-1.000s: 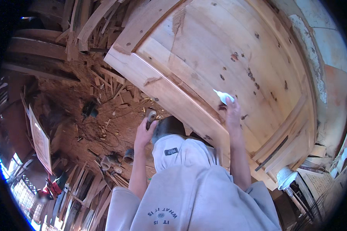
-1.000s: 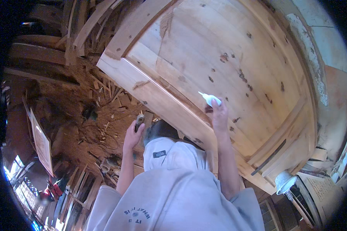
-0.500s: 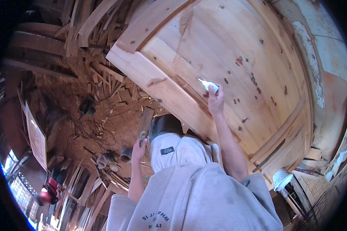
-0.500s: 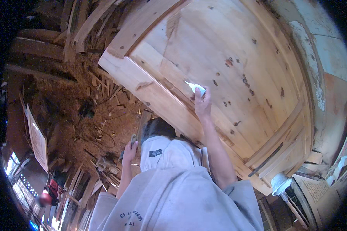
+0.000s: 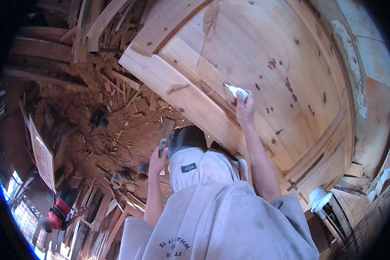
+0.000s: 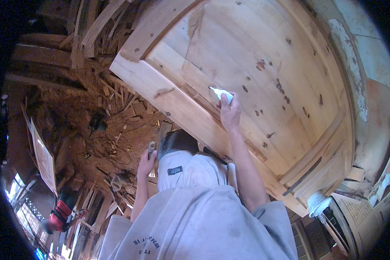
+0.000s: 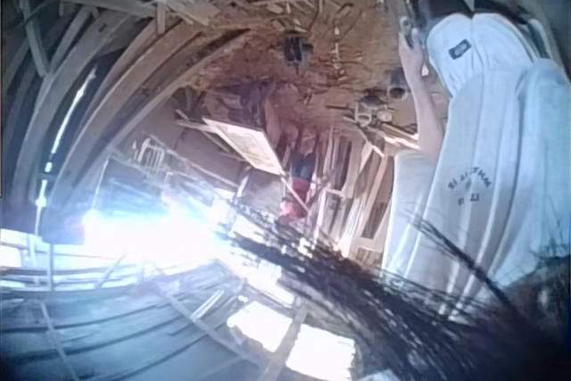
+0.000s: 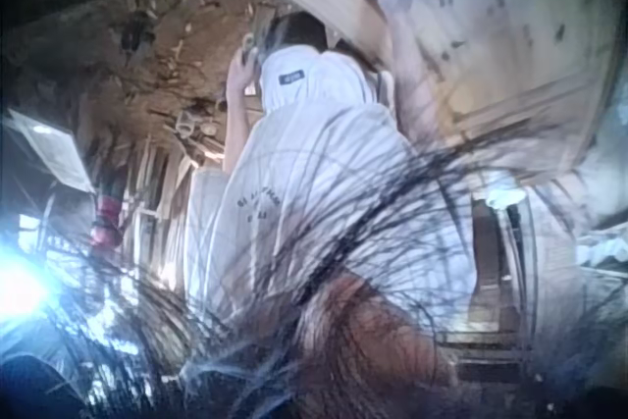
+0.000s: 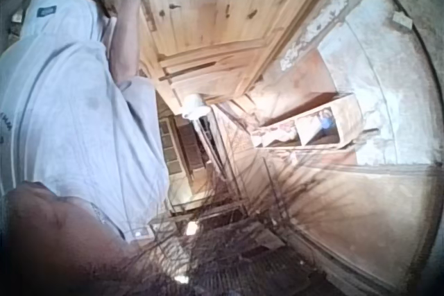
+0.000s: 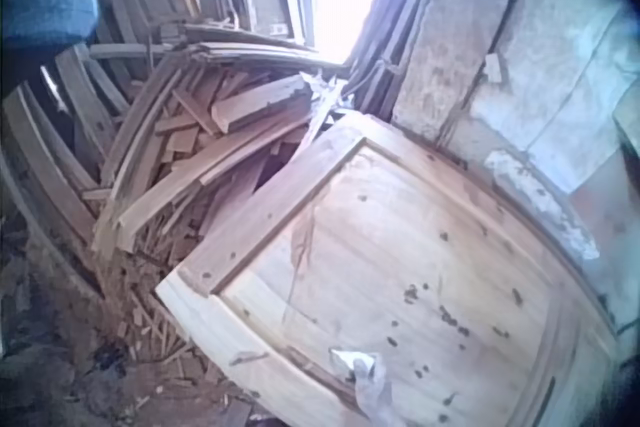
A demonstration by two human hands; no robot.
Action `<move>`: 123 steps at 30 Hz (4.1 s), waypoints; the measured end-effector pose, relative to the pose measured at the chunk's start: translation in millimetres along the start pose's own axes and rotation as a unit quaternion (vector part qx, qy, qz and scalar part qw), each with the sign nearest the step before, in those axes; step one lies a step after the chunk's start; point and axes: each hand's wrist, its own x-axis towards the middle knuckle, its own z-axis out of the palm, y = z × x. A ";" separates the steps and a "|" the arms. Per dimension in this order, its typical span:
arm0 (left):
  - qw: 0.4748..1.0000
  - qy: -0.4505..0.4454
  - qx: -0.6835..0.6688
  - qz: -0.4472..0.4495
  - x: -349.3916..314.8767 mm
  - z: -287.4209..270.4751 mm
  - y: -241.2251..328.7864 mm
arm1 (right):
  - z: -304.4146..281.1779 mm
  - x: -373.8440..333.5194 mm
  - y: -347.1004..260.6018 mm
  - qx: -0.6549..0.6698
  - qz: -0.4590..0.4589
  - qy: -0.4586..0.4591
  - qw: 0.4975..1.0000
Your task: The person applies wood filler to small holes in a wooden panel using a small tube and spreads it with a putty knife.
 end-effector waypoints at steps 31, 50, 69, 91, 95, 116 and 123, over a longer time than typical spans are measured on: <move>0.994 -0.049 -0.074 -0.069 -3.2 1.5 3.4 | -1.5 -0.3 3.4 0.043 0.012 0.011 0.999; 0.996 -0.054 -0.042 -0.052 4.6 -6.3 24.1 | -7.4 -8.6 -2.3 0.040 0.021 0.004 0.999; 0.996 -0.048 -0.063 -0.029 12.5 1.0 4.3 | -14.6 -10.2 2.8 0.054 0.027 0.007 0.998; 0.997 -0.054 -0.049 -0.003 27.2 5.4 2.7 | -19.6 -13.0 -2.5 0.079 0.042 0.014 0.996; 0.996 -0.068 -0.046 -0.019 29.7 1.4 12.7 | -16.7 -4.9 2.0 0.045 0.032 0.022 0.998; 0.997 -0.046 -0.060 0.007 35.8 -5.0 8.0 | -6.1 1.2 1.2 0.051 0.015 0.022 0.998; 0.996 -0.036 -0.081 0.015 36.7 -5.6 5.0 | -3.6 2.5 -2.8 0.068 0.025 0.020 0.997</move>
